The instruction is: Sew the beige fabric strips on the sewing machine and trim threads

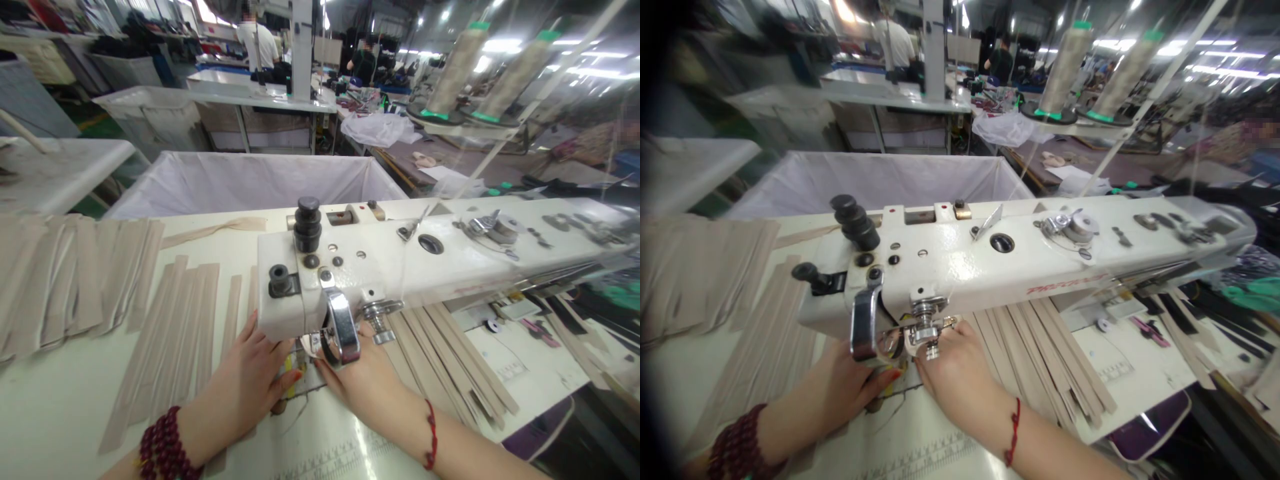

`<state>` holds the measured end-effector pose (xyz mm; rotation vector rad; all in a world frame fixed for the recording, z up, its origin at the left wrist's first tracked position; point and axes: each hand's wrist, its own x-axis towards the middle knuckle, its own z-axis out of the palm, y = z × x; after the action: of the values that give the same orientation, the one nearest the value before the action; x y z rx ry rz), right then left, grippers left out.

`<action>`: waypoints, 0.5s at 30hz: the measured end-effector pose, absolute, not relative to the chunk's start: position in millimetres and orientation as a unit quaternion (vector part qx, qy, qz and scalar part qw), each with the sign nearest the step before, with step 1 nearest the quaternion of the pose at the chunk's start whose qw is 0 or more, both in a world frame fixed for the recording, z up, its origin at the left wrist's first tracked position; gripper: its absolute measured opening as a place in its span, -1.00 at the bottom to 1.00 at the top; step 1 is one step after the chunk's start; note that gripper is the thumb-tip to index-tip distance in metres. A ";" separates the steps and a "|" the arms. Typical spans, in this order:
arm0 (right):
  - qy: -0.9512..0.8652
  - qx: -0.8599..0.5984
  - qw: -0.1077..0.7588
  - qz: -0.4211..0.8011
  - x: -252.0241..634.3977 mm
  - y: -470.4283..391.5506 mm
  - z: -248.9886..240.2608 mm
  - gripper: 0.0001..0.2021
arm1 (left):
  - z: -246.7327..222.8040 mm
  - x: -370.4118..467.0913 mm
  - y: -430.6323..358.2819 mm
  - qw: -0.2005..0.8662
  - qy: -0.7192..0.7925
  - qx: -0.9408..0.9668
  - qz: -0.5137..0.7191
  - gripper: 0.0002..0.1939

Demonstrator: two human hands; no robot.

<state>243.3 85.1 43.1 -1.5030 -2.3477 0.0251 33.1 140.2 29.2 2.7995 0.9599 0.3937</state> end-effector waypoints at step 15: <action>-0.852 -0.502 0.130 -0.067 236.0 103.2 27.6 -0.80 | 36.4 36.4 134.7 0.127 0.337 0.929 0.085 -0.81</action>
<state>236.0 103.2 27.6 -1.4596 -2.4763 -0.1958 36.4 134.7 36.4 2.7041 0.9801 0.2486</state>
